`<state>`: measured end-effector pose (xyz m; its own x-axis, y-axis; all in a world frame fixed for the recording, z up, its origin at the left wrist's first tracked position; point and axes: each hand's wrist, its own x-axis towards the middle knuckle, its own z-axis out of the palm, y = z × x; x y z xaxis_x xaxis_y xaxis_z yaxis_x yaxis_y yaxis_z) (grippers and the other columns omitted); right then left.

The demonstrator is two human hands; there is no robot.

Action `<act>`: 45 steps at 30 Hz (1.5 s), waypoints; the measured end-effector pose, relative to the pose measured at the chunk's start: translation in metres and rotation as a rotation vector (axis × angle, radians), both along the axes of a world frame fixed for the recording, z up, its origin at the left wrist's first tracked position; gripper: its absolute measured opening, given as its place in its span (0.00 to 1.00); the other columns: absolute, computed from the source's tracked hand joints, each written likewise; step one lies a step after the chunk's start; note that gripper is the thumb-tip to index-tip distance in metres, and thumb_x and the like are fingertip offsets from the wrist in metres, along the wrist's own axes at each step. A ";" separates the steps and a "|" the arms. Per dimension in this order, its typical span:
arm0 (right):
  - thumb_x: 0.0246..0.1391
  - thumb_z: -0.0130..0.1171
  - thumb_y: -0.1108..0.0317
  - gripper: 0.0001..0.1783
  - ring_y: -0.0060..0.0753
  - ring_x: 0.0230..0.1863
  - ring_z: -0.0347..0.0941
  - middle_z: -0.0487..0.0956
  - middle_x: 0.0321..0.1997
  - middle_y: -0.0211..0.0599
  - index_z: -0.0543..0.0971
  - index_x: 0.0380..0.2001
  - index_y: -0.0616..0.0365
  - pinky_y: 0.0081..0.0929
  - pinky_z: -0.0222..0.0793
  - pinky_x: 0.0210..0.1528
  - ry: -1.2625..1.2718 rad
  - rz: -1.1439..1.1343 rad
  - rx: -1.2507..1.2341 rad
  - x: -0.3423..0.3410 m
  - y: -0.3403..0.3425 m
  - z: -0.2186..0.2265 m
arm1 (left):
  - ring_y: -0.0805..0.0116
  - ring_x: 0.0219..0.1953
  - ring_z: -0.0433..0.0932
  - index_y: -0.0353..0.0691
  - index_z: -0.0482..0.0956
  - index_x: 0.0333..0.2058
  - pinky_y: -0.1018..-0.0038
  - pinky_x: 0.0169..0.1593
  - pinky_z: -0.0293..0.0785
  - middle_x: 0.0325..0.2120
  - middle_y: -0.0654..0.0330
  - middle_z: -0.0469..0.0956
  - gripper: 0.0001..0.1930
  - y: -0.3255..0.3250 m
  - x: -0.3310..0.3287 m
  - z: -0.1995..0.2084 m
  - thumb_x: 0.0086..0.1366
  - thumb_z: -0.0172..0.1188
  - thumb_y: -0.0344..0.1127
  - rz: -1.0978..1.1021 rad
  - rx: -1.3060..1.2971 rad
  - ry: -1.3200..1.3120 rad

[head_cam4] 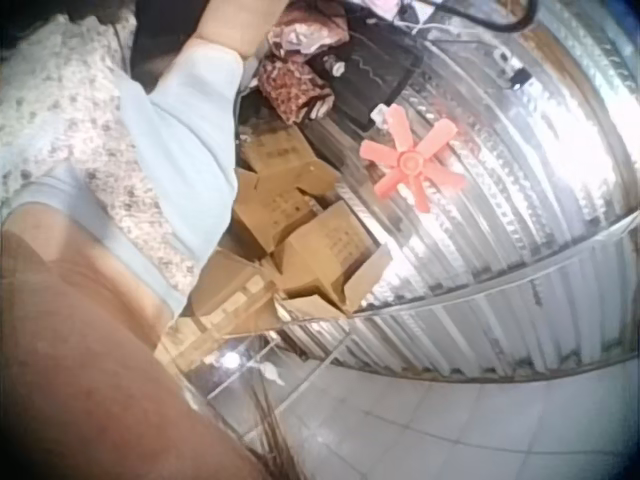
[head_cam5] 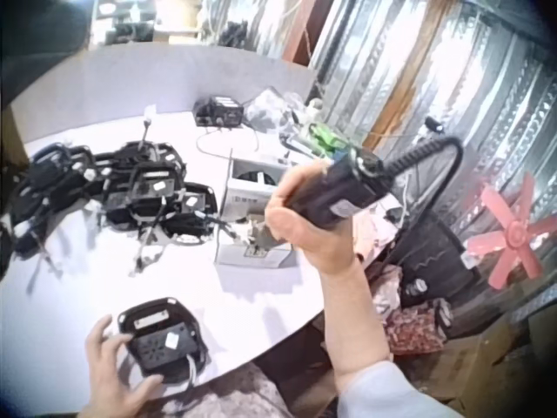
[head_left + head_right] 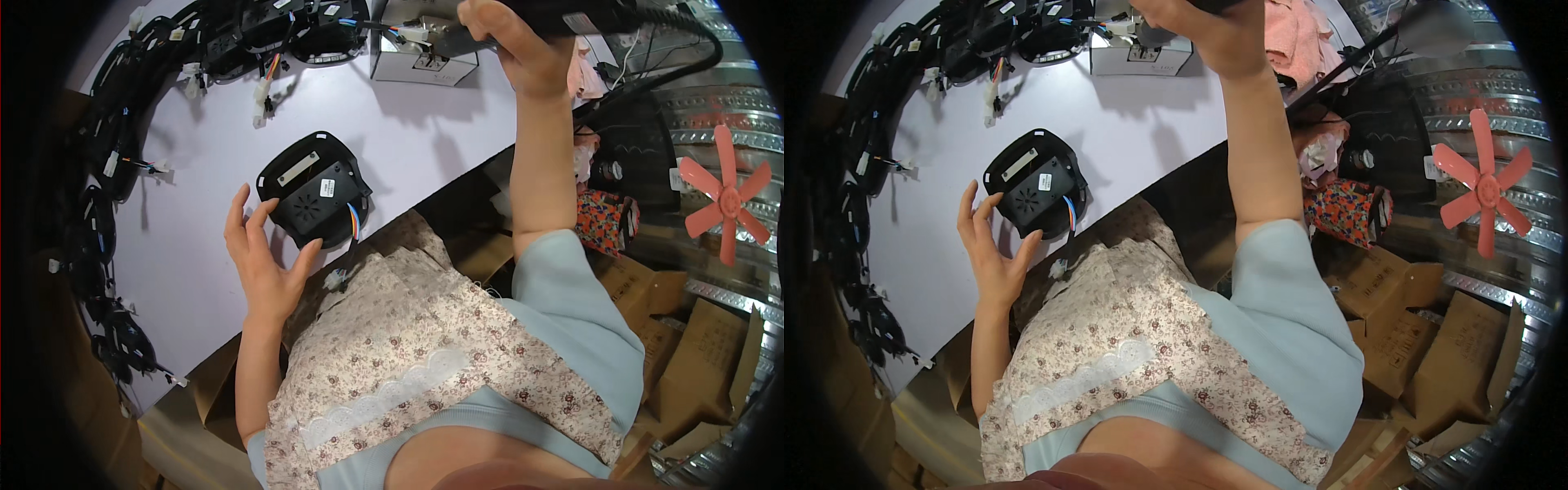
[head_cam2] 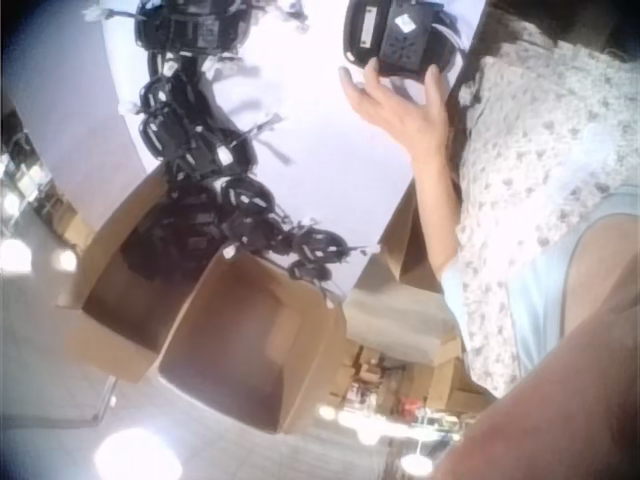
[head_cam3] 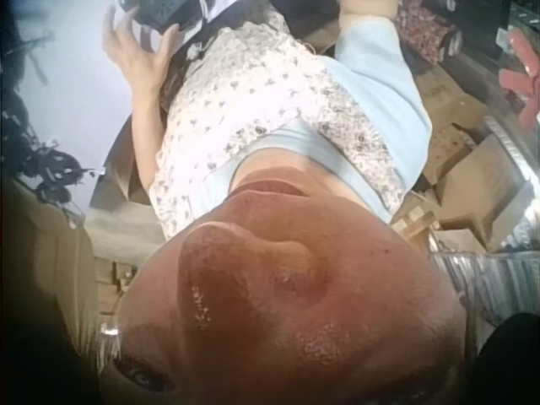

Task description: The person assembles electronic components by positioning parts, fastening them together using an electric screwdriver, and placing the completed units into a box.

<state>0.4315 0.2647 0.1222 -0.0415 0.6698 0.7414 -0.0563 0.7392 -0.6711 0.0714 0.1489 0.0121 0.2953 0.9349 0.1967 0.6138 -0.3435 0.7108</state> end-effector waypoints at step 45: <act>0.51 0.71 0.77 0.11 0.18 0.31 0.74 0.78 0.34 0.30 0.79 0.35 0.59 0.20 0.70 0.35 -0.139 0.334 -0.263 -0.188 -0.062 -0.013 | 0.44 0.61 0.69 0.42 0.75 0.53 0.53 0.64 0.63 0.59 0.48 0.70 0.31 0.001 -0.004 -0.007 0.52 0.76 0.42 0.014 0.178 0.022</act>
